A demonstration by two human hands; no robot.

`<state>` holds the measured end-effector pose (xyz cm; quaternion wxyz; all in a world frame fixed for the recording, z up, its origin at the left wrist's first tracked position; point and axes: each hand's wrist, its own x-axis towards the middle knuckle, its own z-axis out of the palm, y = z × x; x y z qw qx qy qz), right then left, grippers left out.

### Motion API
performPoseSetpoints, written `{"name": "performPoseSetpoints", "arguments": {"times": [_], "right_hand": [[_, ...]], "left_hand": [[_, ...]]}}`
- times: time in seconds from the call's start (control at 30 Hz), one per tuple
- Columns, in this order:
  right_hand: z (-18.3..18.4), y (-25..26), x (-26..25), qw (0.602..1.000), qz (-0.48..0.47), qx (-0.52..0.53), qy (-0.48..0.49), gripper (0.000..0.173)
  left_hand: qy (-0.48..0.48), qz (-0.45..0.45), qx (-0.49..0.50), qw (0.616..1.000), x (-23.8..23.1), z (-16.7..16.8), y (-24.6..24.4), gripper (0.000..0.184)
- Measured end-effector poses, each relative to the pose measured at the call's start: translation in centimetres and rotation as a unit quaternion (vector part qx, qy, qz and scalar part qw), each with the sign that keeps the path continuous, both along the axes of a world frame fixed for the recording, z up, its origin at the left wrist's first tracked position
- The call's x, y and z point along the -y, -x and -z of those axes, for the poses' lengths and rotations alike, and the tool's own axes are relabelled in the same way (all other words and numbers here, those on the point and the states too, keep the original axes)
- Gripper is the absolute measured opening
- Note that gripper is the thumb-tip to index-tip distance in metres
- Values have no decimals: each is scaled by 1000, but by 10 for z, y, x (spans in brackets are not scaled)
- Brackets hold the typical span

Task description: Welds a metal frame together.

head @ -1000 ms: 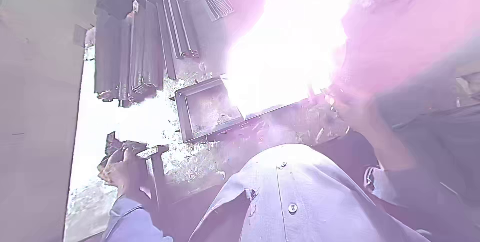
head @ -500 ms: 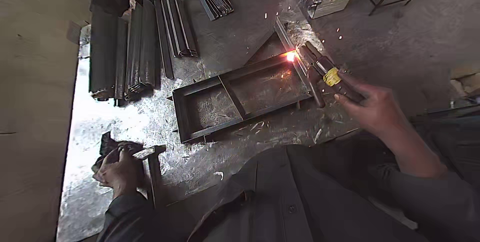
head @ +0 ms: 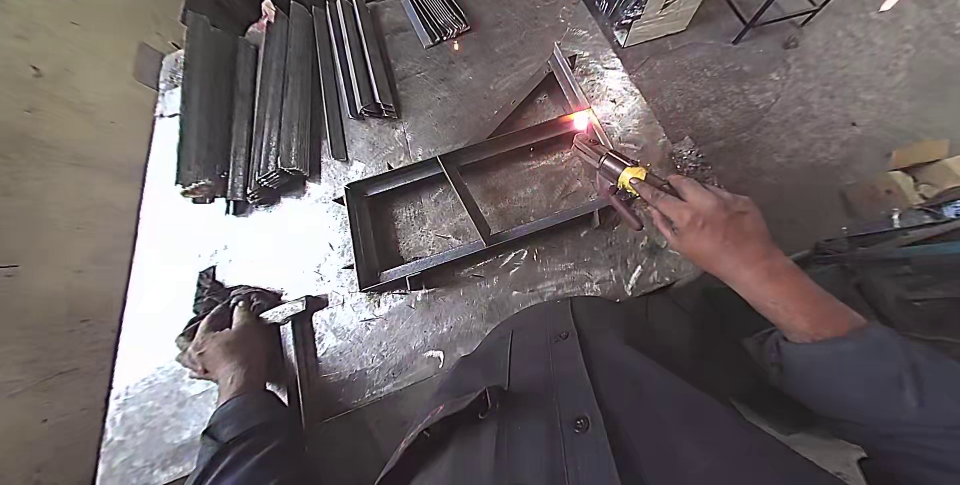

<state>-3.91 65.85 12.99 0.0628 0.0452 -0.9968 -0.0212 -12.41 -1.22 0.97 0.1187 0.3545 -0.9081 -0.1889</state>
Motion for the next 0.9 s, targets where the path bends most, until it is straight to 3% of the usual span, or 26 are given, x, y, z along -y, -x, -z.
{"name": "performPoseSetpoints", "arguments": {"times": [0.23,0.37,0.5,0.9], "right_hand": [[9,4,0,1000,3,-16,7,48],[9,1,-1,999,18,-9,-33,35],[4,0,2,1000,13,-8,7,47],[5,0,5,999,32,-4,17,47]], "left_hand": [[-15,7,-8,1000,-1,-1,0,49],[-15,20,-13,1000,0,2,0,47],[5,25,-3,1000,15,10,3,47],[-5,26,-8,1000,9,6,0,51]]}}
